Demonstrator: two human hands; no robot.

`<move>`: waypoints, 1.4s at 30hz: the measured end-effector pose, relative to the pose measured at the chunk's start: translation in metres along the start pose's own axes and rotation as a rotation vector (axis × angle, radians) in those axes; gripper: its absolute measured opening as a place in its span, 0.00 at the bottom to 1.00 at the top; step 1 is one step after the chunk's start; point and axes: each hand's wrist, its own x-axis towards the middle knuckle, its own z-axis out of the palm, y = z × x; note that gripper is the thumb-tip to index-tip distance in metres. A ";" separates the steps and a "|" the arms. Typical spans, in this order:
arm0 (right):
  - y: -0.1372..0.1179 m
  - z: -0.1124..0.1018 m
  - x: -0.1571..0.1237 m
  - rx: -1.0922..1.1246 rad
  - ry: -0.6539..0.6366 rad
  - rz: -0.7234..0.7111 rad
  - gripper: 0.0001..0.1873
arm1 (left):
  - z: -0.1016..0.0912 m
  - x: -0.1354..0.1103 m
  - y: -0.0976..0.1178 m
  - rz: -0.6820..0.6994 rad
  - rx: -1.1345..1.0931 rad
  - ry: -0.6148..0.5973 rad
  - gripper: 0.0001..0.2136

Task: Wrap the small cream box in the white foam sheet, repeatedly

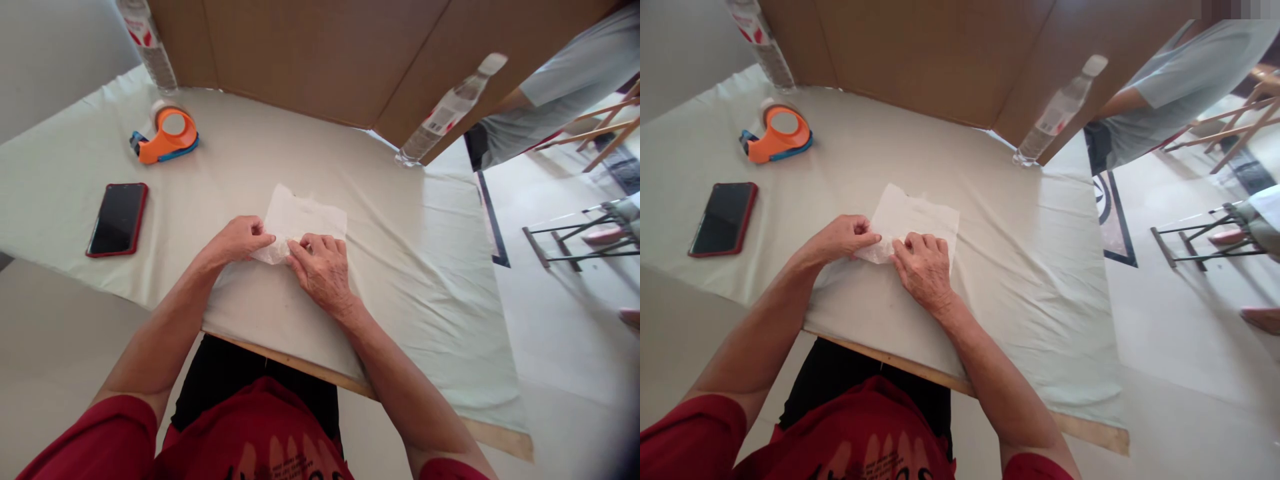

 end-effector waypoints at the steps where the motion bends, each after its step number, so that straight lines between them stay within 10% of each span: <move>1: 0.000 0.000 0.000 0.000 -0.004 0.001 0.12 | 0.001 0.000 0.001 -0.028 -0.056 -0.024 0.09; 24: -0.003 0.002 0.003 0.076 0.000 0.003 0.10 | 0.025 0.005 0.040 -0.206 -0.348 -0.036 0.08; 32: 0.007 -0.010 0.007 0.313 0.013 0.208 0.09 | 0.026 -0.005 0.053 -0.177 -0.333 -0.084 0.05; 42: 0.013 -0.012 0.012 0.471 -0.006 0.328 0.11 | 0.042 -0.019 0.039 0.240 0.143 0.000 0.12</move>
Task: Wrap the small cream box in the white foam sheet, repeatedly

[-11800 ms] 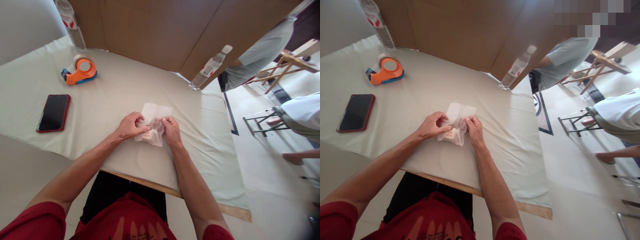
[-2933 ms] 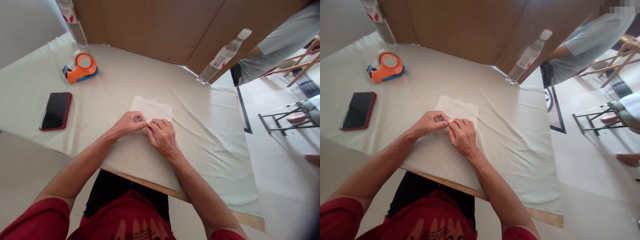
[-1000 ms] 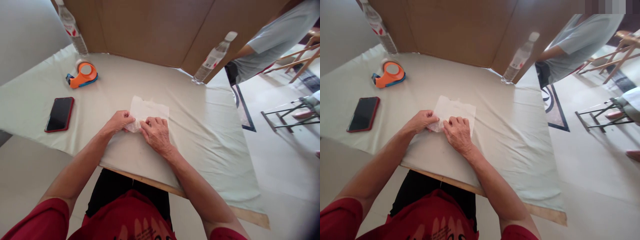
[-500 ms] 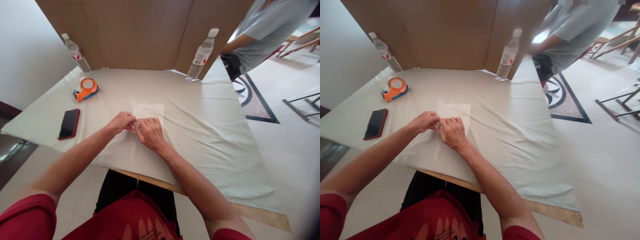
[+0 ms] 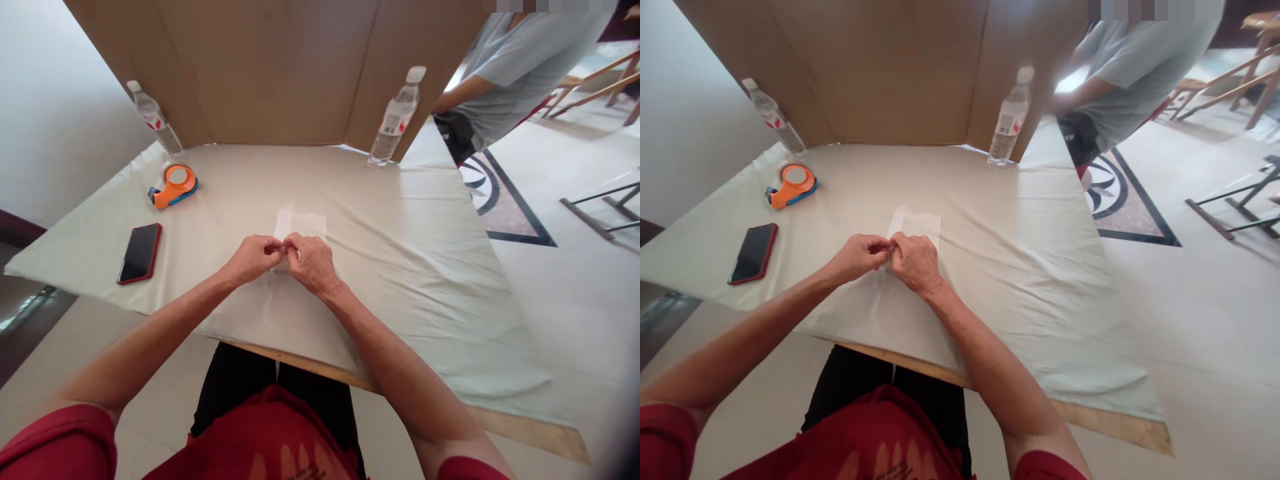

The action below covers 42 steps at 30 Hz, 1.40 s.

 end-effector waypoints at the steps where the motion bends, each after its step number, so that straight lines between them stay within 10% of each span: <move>1: 0.003 -0.002 0.002 0.071 0.012 -0.004 0.11 | 0.003 0.000 -0.003 0.067 0.097 0.038 0.12; 9: 0.056 -0.051 -0.018 0.054 0.008 0.340 0.09 | 0.013 0.002 -0.030 0.426 0.411 0.206 0.10; 16: 0.039 -0.045 -0.037 0.342 -0.131 0.695 0.36 | 0.024 -0.004 -0.038 0.507 0.388 0.228 0.11; 42: -0.006 -0.001 -0.004 0.448 0.015 0.480 0.42 | 0.022 0.002 -0.025 0.326 0.332 0.076 0.12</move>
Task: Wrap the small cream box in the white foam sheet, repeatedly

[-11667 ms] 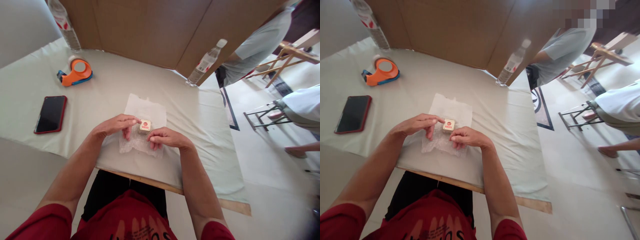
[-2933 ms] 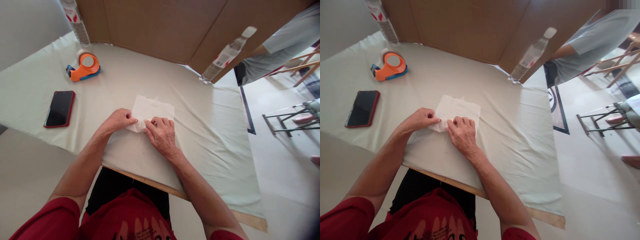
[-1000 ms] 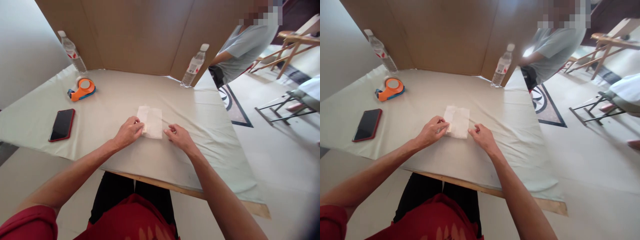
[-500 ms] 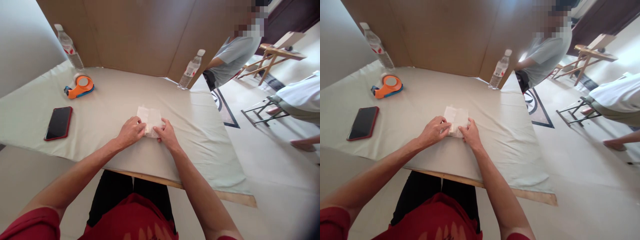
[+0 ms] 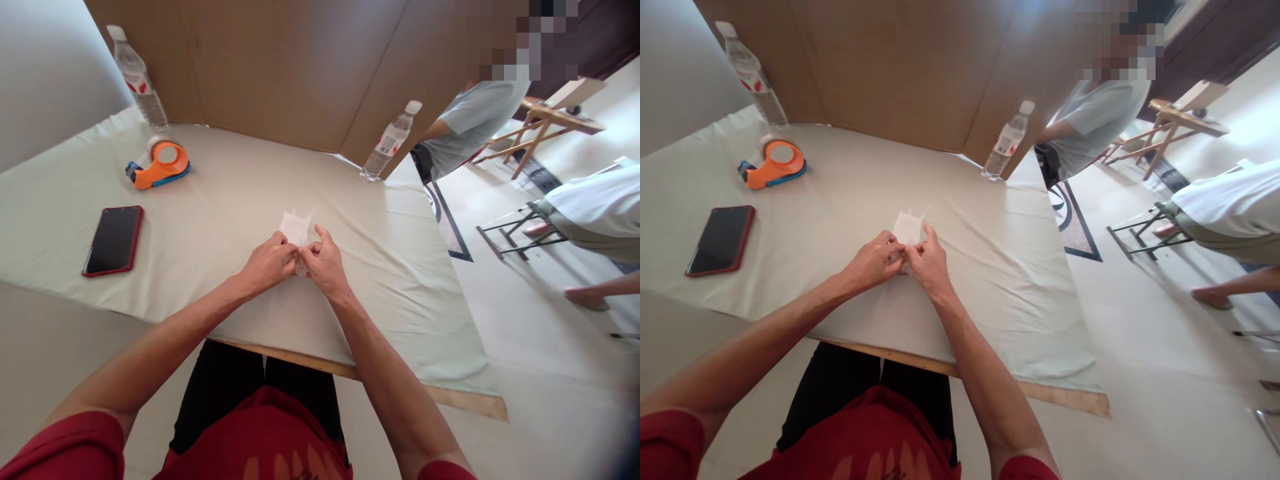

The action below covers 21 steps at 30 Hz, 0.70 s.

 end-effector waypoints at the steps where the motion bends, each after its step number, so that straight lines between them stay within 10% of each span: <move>1: -0.002 -0.001 -0.001 0.018 -0.029 0.021 0.42 | 0.002 0.000 -0.003 -0.008 -0.048 0.019 0.12; 9: -0.001 -0.012 -0.009 -0.180 -0.245 -0.162 0.39 | 0.011 -0.003 -0.015 -0.113 -0.597 0.153 0.21; 14: -0.001 -0.010 -0.004 -0.431 -0.271 -0.286 0.40 | 0.022 -0.002 -0.012 -0.066 -0.503 0.278 0.16; 21: 0.009 -0.033 0.015 0.041 -0.282 -0.184 0.31 | 0.030 -0.005 -0.013 0.010 -0.369 0.318 0.16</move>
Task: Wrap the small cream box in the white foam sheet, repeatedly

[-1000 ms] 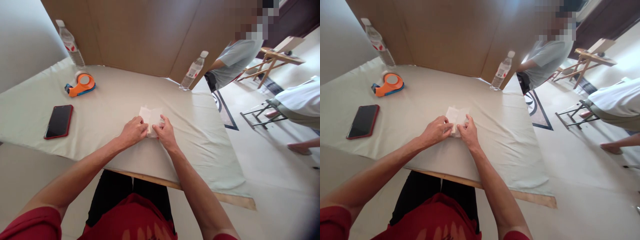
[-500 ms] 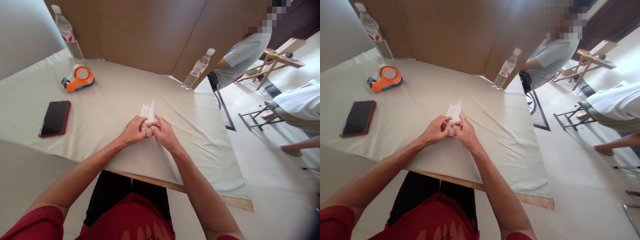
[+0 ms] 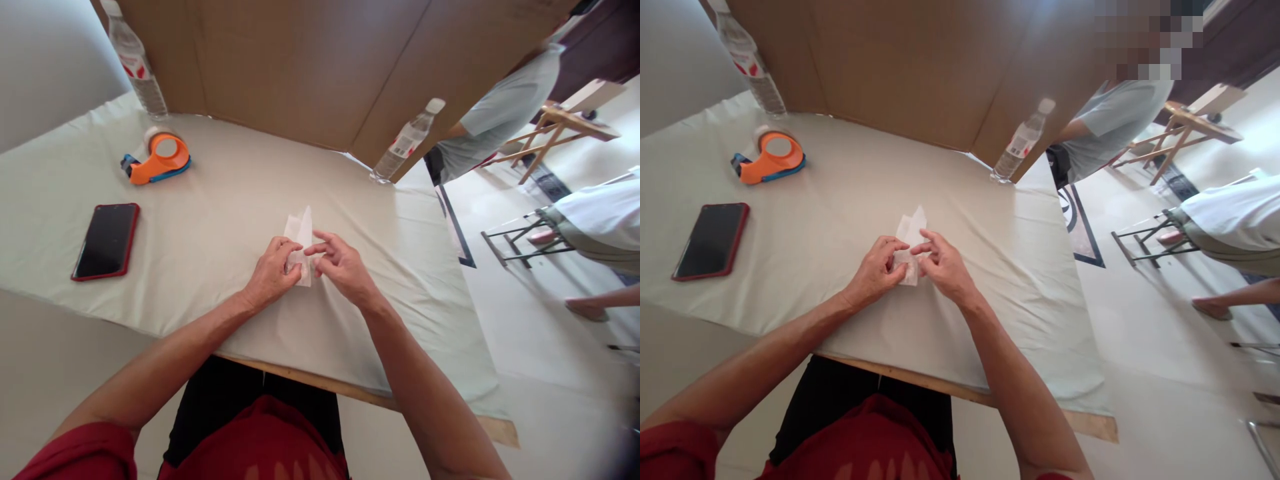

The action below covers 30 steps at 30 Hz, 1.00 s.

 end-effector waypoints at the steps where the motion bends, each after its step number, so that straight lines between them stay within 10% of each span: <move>1: 0.003 -0.002 0.001 0.018 0.081 0.005 0.28 | 0.000 0.000 0.001 -0.005 0.006 -0.005 0.16; 9: 0.018 0.008 0.019 -0.241 0.127 -0.126 0.21 | -0.001 -0.001 0.001 0.208 0.174 0.016 0.12; 19: 0.019 -0.004 0.037 -0.043 0.176 0.394 0.27 | -0.001 -0.001 0.002 0.226 0.176 0.020 0.09; 30: 0.020 0.010 0.074 0.206 0.046 0.389 0.14 | 0.001 0.000 0.001 0.299 0.189 0.056 0.10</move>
